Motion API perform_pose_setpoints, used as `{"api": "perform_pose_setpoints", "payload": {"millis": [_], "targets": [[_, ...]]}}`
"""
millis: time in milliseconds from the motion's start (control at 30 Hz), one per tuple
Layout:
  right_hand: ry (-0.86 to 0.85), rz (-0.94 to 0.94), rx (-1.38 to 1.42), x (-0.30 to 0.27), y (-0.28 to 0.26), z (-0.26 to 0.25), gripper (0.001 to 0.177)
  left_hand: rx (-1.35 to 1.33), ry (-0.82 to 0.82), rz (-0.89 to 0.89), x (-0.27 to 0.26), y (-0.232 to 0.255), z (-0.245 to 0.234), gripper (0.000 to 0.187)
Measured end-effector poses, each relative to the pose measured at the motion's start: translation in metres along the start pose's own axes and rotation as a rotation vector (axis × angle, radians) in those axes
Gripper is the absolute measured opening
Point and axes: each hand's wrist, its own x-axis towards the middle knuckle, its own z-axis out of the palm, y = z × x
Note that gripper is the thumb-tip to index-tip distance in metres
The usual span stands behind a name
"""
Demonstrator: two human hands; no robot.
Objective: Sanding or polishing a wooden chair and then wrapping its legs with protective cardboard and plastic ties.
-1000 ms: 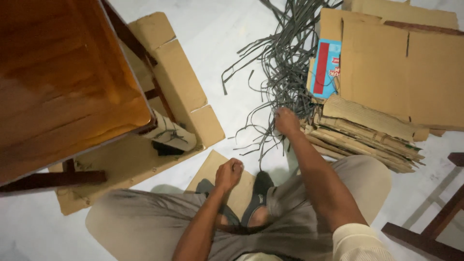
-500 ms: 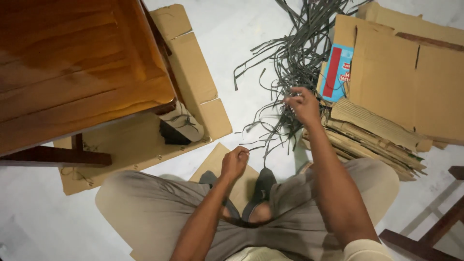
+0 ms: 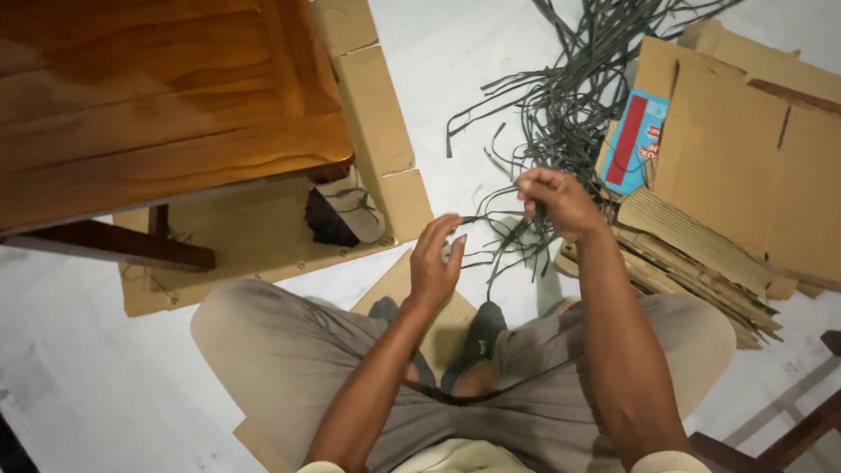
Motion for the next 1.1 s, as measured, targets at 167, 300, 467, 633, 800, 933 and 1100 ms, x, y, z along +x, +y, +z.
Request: {"api": "perform_pose_setpoints", "payload": {"millis": [167, 300, 467, 633, 800, 933, 1100], "targets": [[-0.249, 0.001, -0.217, -0.015, -0.005, 0.047, 0.013, 0.235, 0.036, 0.252, 0.001, -0.009, -0.001, 0.045], [-0.359, 0.102, -0.314, -0.012, -0.003, 0.074, 0.005, 0.149, -0.124, -0.030, -0.012, -0.033, -0.002, 0.025], [-0.338, 0.156, -0.548, 0.011, 0.011, 0.086, 0.010, 0.039, -0.262, -0.330, -0.012, -0.051, -0.022, 0.031], [-0.055, 0.228, -0.952, 0.047, 0.050, 0.073, 0.021, 0.225, -0.371, -0.627, -0.013, -0.096, -0.040, 0.031], [0.195, 0.114, -0.711, 0.094, 0.091, 0.060, 0.022, 0.315, -0.262, -0.745, 0.000, -0.100, -0.078, 0.039], [0.476, 0.064, -0.514, 0.131, 0.123, 0.043, 0.021, 0.354, 0.017, -0.833, -0.002, -0.122, -0.092, 0.037], [0.396, 0.097, -0.134, 0.086, 0.041, 0.131, 0.015, 0.217, 0.351, -0.650, 0.012, -0.129, -0.101, 0.029]]}}
